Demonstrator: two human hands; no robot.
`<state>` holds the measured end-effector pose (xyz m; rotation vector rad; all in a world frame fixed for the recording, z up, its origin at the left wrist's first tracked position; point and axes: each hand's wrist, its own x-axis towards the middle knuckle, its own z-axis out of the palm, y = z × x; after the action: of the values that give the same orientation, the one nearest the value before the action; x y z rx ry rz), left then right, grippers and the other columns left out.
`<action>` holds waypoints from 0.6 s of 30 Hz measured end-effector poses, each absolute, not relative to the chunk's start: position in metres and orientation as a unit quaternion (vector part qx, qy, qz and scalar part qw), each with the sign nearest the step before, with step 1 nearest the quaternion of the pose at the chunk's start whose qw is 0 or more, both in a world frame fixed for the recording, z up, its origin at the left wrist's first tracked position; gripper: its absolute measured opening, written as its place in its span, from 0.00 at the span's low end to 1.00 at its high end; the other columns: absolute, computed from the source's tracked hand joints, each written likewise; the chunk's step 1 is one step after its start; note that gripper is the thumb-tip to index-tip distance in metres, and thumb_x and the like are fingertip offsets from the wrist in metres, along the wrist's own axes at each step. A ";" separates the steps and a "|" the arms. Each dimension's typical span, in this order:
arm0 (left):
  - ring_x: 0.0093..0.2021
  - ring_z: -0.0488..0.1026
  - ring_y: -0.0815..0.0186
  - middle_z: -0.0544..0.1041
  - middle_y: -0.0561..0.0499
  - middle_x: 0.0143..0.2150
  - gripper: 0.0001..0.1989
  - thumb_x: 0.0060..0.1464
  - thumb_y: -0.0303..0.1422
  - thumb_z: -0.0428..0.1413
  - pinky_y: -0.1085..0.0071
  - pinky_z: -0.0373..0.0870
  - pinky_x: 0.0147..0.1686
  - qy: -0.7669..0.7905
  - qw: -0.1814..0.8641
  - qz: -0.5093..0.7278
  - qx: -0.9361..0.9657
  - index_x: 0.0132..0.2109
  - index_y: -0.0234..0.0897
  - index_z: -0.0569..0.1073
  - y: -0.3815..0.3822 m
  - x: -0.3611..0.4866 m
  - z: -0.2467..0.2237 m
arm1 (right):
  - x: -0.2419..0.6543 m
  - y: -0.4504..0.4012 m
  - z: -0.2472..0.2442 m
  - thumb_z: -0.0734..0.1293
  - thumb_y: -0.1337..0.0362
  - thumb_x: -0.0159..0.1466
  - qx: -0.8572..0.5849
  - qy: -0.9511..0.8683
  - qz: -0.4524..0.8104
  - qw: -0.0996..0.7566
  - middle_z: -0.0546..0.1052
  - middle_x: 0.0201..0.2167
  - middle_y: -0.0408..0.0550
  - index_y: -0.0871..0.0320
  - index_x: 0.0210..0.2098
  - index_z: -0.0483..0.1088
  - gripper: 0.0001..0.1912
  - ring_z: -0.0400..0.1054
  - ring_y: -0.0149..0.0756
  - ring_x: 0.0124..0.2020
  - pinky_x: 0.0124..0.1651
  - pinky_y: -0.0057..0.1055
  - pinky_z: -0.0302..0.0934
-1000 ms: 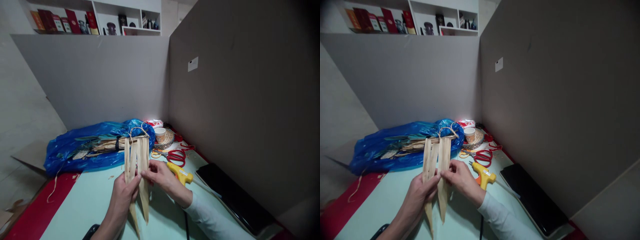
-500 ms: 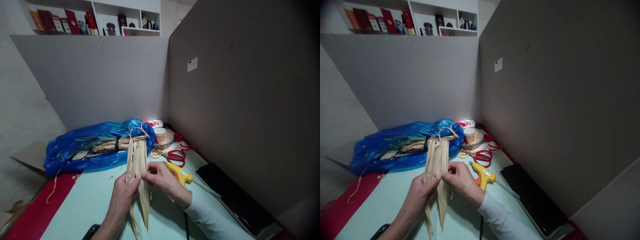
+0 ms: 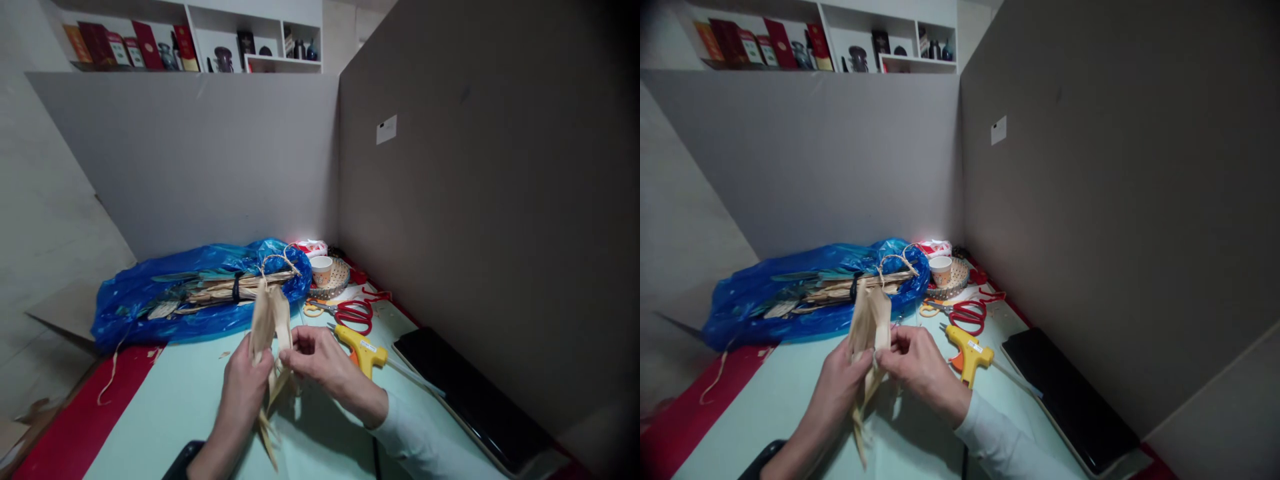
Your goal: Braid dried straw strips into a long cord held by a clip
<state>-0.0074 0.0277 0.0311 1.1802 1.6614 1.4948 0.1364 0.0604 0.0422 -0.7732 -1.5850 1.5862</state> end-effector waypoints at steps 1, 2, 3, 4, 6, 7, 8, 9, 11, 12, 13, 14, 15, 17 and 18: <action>0.29 0.71 0.63 0.77 0.52 0.26 0.08 0.39 0.29 0.61 0.73 0.66 0.29 0.623 0.315 0.571 0.432 0.32 0.36 0.75 0.028 -0.010 0.032 | 0.138 0.060 0.045 0.68 0.61 0.54 -0.279 -0.613 0.639 0.372 0.65 0.20 0.38 0.61 0.25 0.67 0.09 0.55 0.26 0.21 0.25 0.25 0.50; 0.24 0.69 0.66 0.75 0.54 0.23 0.07 0.40 0.30 0.61 0.74 0.64 0.24 0.619 0.330 0.575 0.420 0.31 0.36 0.74 0.029 -0.013 0.032 | 0.141 0.060 0.048 0.70 0.60 0.54 -0.250 -0.606 0.661 0.365 0.65 0.21 0.39 0.61 0.26 0.68 0.10 0.56 0.25 0.21 0.26 0.25 0.51; 0.20 0.64 0.69 0.71 0.56 0.19 0.07 0.42 0.32 0.61 0.76 0.60 0.20 0.615 0.348 0.577 0.410 0.30 0.37 0.72 0.030 -0.016 0.032 | 0.145 0.061 0.051 0.71 0.60 0.53 -0.217 -0.596 0.688 0.352 0.65 0.22 0.39 0.61 0.26 0.68 0.11 0.56 0.25 0.22 0.27 0.25 0.52; 0.16 0.59 0.72 0.67 0.59 0.16 0.08 0.43 0.35 0.61 0.78 0.55 0.16 0.608 0.367 0.581 0.398 0.29 0.37 0.70 0.031 -0.018 0.032 | 0.149 0.063 0.053 0.72 0.60 0.52 -0.182 -0.583 0.718 0.333 0.66 0.22 0.39 0.61 0.26 0.68 0.12 0.56 0.25 0.22 0.28 0.25 0.52; 0.12 0.49 0.77 0.57 0.64 0.13 0.14 0.43 0.40 0.61 0.80 0.45 0.13 0.590 0.404 0.591 0.373 0.26 0.38 0.65 0.034 -0.023 0.031 | 0.161 0.067 0.058 0.72 0.60 0.53 -0.122 -0.550 0.768 0.304 0.65 0.22 0.40 0.62 0.26 0.68 0.12 0.55 0.24 0.21 0.26 0.24 0.51; 0.12 0.47 0.79 0.54 0.65 0.13 0.16 0.42 0.41 0.62 0.81 0.43 0.13 0.581 0.420 0.597 0.360 0.25 0.39 0.62 0.036 -0.026 0.030 | 0.168 0.069 0.061 0.72 0.61 0.53 -0.099 -0.534 0.782 0.305 0.65 0.21 0.40 0.62 0.26 0.68 0.12 0.54 0.24 0.20 0.25 0.24 0.49; 0.12 0.46 0.80 0.53 0.66 0.13 0.18 0.41 0.41 0.63 0.82 0.42 0.13 0.572 0.434 0.604 0.347 0.24 0.39 0.61 0.037 -0.029 0.029 | 0.176 0.070 0.065 0.71 0.61 0.53 -0.079 -0.519 0.788 0.321 0.64 0.20 0.40 0.61 0.26 0.67 0.11 0.52 0.23 0.19 0.23 0.24 0.47; 0.12 0.46 0.80 0.52 0.66 0.14 0.19 0.40 0.40 0.63 0.82 0.42 0.13 0.563 0.447 0.609 0.335 0.23 0.39 0.60 0.039 -0.033 0.027 | 0.184 0.071 0.070 0.71 0.61 0.53 -0.055 -0.505 0.787 0.349 0.61 0.18 0.39 0.61 0.26 0.67 0.10 0.49 0.23 0.18 0.21 0.23 0.45; 0.12 0.47 0.81 0.52 0.66 0.14 0.19 0.39 0.36 0.64 0.83 0.43 0.12 0.548 0.469 0.619 0.311 0.23 0.39 0.59 0.041 -0.039 0.024 | 0.199 0.072 0.080 0.70 0.63 0.51 -0.006 -0.475 0.768 0.429 0.54 0.15 0.36 0.58 0.20 0.63 0.11 0.44 0.24 0.17 0.19 0.23 0.41; 0.12 0.48 0.81 0.53 0.66 0.14 0.18 0.39 0.34 0.64 0.83 0.43 0.12 0.542 0.477 0.623 0.301 0.22 0.38 0.59 0.042 -0.041 0.023 | 0.205 0.073 0.085 0.70 0.64 0.50 0.014 -0.452 0.755 0.474 0.51 0.15 0.36 0.57 0.18 0.61 0.12 0.41 0.25 0.17 0.18 0.23 0.40; 0.12 0.49 0.81 0.54 0.66 0.14 0.18 0.40 0.33 0.64 0.83 0.45 0.12 0.536 0.483 0.628 0.292 0.22 0.38 0.60 0.042 -0.043 0.022 | 0.210 0.074 0.089 0.70 0.65 0.50 0.025 -0.431 0.742 0.513 0.49 0.15 0.36 0.57 0.18 0.61 0.12 0.40 0.25 0.17 0.17 0.23 0.39; 0.13 0.52 0.80 0.56 0.64 0.14 0.16 0.40 0.31 0.64 0.83 0.49 0.12 0.533 0.485 0.633 0.282 0.22 0.37 0.61 0.042 -0.043 0.021 | 0.212 0.075 0.091 0.69 0.65 0.50 0.019 -0.422 0.732 0.535 0.50 0.16 0.36 0.57 0.18 0.62 0.11 0.41 0.26 0.18 0.17 0.23 0.40; 0.14 0.57 0.79 0.60 0.62 0.15 0.14 0.41 0.30 0.63 0.83 0.54 0.13 0.531 0.485 0.639 0.273 0.23 0.36 0.63 0.042 -0.043 0.021 | 0.211 0.077 0.091 0.69 0.65 0.51 0.000 -0.424 0.729 0.538 0.52 0.17 0.37 0.57 0.19 0.64 0.09 0.43 0.26 0.18 0.18 0.23 0.41; 0.20 0.69 0.74 0.71 0.55 0.21 0.07 0.43 0.26 0.61 0.80 0.66 0.21 0.528 0.489 0.645 0.259 0.28 0.33 0.69 0.040 -0.039 0.023 | 0.203 0.080 0.085 0.68 0.63 0.54 -0.077 -0.466 0.733 0.489 0.59 0.19 0.40 0.59 0.24 0.70 0.05 0.48 0.26 0.20 0.21 0.25 0.45; 0.24 0.72 0.71 0.74 0.52 0.25 0.05 0.44 0.25 0.60 0.77 0.70 0.25 0.526 0.497 0.641 0.255 0.31 0.31 0.71 0.038 -0.035 0.025 | 0.196 0.081 0.080 0.68 0.63 0.55 -0.121 -0.494 0.735 0.449 0.63 0.20 0.41 0.61 0.28 0.72 0.06 0.50 0.26 0.20 0.22 0.25 0.45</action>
<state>-0.0355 0.0382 0.0246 0.6185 1.2728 1.5528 0.1957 0.0809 0.0800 -0.2998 -1.2217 1.8182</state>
